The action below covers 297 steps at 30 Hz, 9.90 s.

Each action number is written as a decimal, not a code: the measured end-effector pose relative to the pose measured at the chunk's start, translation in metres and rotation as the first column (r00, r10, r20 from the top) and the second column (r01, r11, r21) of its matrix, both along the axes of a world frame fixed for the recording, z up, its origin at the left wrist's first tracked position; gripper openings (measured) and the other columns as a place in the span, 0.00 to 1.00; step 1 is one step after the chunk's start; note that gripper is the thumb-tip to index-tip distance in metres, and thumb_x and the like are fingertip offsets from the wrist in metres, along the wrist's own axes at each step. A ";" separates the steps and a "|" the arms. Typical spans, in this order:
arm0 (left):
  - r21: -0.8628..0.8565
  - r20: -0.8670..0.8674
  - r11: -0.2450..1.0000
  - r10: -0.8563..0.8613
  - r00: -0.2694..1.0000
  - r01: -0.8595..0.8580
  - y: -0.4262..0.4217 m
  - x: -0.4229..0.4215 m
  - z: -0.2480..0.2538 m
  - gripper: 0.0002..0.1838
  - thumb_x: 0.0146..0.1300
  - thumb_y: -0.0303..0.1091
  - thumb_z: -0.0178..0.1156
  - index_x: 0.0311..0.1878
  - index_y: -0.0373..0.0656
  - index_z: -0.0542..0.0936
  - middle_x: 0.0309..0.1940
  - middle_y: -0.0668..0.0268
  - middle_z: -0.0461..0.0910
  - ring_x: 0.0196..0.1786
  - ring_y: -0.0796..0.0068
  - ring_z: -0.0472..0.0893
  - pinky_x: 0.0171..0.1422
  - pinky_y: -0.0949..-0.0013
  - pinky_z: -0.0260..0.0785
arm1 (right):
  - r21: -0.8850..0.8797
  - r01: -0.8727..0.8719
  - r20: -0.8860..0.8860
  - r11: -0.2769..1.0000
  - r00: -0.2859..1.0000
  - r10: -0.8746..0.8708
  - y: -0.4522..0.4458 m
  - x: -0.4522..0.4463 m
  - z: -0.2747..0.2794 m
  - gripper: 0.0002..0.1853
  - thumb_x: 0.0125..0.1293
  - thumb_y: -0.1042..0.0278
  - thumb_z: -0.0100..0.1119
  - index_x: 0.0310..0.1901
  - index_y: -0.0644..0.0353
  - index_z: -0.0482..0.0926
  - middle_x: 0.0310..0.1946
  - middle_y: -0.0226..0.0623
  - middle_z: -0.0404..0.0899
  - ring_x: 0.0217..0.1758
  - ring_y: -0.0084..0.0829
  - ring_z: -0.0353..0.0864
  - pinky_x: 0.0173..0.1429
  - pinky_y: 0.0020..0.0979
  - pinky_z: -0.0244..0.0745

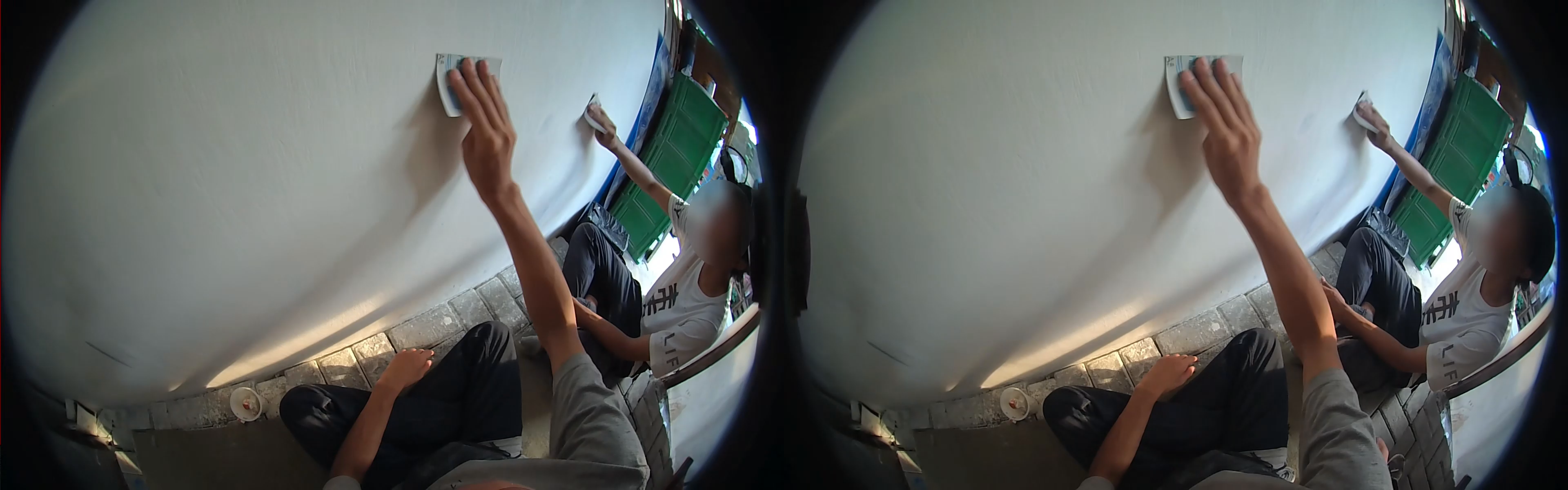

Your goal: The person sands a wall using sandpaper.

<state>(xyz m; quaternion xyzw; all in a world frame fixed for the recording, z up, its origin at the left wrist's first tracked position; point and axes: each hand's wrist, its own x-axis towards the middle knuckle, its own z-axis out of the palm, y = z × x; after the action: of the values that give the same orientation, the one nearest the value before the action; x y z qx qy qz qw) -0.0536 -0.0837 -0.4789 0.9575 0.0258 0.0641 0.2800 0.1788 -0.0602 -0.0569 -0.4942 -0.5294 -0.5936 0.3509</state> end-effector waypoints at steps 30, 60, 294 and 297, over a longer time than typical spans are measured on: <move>0.012 -0.039 1.000 -0.013 0.999 0.013 0.001 -0.002 0.005 0.17 0.71 0.41 0.55 0.57 0.43 0.80 0.42 0.53 0.84 0.48 0.50 0.83 0.53 0.50 0.76 | -0.146 0.013 0.128 0.989 0.992 0.006 -0.011 0.002 0.006 0.36 0.58 0.95 0.51 0.66 0.51 0.78 0.71 0.36 0.72 0.76 0.39 0.68 0.80 0.47 0.63; 0.049 -0.065 0.999 -0.014 0.998 0.017 0.000 -0.002 0.006 0.16 0.71 0.41 0.56 0.56 0.44 0.81 0.42 0.54 0.85 0.47 0.50 0.84 0.52 0.50 0.77 | 0.306 -0.045 -0.178 0.951 0.979 0.104 0.001 -0.002 0.012 0.35 0.52 0.96 0.43 0.61 0.60 0.80 0.64 0.46 0.78 0.71 0.53 0.73 0.76 0.50 0.65; -0.078 -0.282 0.994 0.050 0.958 -0.075 0.002 0.006 -0.029 0.09 0.65 0.33 0.57 0.36 0.36 0.81 0.31 0.48 0.84 0.38 0.45 0.85 0.44 0.48 0.77 | 0.135 0.119 -0.822 0.984 0.567 0.044 0.007 -0.065 -0.401 0.35 0.57 0.97 0.39 0.68 0.72 0.70 0.72 0.60 0.64 0.78 0.55 0.59 0.76 0.52 0.64; -0.085 -0.406 0.991 0.058 0.912 -0.100 0.003 0.016 -0.006 0.10 0.67 0.34 0.55 0.41 0.35 0.79 0.34 0.46 0.84 0.41 0.43 0.84 0.48 0.46 0.76 | 0.109 0.063 -0.805 0.992 0.591 0.051 0.000 -0.055 -0.404 0.36 0.54 0.98 0.37 0.68 0.73 0.70 0.72 0.60 0.64 0.78 0.57 0.57 0.77 0.54 0.62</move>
<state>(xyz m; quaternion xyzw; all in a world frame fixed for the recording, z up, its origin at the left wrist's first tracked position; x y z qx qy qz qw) -0.0375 -0.0803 -0.4853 0.9325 0.1248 -0.1243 0.3153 0.1237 -0.0604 -0.4607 -0.6878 -0.2734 -0.3393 0.5805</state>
